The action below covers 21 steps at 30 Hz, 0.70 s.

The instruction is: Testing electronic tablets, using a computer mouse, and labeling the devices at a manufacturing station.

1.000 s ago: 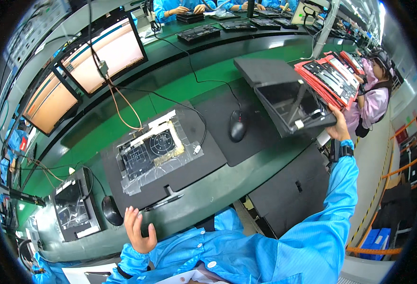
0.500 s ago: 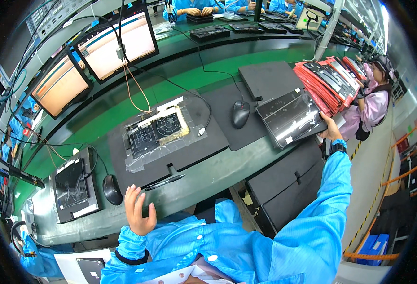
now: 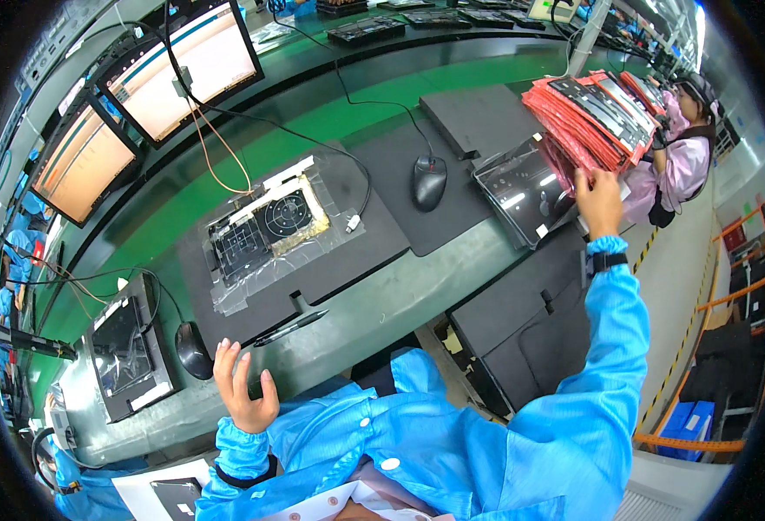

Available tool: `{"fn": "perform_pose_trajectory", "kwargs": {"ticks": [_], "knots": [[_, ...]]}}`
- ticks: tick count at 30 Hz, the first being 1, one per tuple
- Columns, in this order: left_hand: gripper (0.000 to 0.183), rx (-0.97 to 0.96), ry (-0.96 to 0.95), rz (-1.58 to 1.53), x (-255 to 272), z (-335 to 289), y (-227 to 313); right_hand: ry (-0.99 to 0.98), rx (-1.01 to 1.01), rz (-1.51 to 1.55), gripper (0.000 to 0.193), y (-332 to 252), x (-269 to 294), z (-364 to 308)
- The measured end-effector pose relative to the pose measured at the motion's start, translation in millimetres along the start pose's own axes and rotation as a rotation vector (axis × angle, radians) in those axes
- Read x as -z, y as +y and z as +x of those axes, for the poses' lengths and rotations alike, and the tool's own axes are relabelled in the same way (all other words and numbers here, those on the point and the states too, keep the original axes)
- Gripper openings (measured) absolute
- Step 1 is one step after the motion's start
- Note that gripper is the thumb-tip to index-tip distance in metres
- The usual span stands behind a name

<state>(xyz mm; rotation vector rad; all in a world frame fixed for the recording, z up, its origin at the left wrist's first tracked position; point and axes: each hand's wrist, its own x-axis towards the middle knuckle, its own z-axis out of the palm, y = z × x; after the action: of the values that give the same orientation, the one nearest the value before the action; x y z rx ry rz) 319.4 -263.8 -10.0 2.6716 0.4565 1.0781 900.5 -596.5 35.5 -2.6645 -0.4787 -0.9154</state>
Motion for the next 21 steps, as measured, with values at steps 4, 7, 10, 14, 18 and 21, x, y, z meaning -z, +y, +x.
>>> {"fn": "perform_pose_trajectory", "kwargs": {"ticks": [4, 7, 10, 14, 18, 21], "knots": [[0.055, 0.001, 0.012, -0.01, 1, 2, 0, -0.355, 0.315, 0.347, 0.067, -76, 37, -61], [0.054, 0.019, -0.022, -0.024, 2, 6, 1, -0.393, 0.351, -0.071, 0.073, -110, 37, -103], [0.051, 0.045, -0.147, -0.02, 1, 10, 3, -0.312, 0.311, -0.016, 0.064, -119, 24, -118], [0.045, 0.049, -0.212, 0.019, 1, 10, 4, -0.183, 0.333, 0.034, 0.048, -118, 22, -121], [0.043, 0.056, -0.162, -0.036, 3, 9, 1, 0.188, 0.505, 0.085, 0.029, -120, 49, -93], [0.042, 0.071, -0.1, -0.129, 10, 8, 0, 0.367, 0.536, 0.098, 0.022, -127, 87, -64]]}}
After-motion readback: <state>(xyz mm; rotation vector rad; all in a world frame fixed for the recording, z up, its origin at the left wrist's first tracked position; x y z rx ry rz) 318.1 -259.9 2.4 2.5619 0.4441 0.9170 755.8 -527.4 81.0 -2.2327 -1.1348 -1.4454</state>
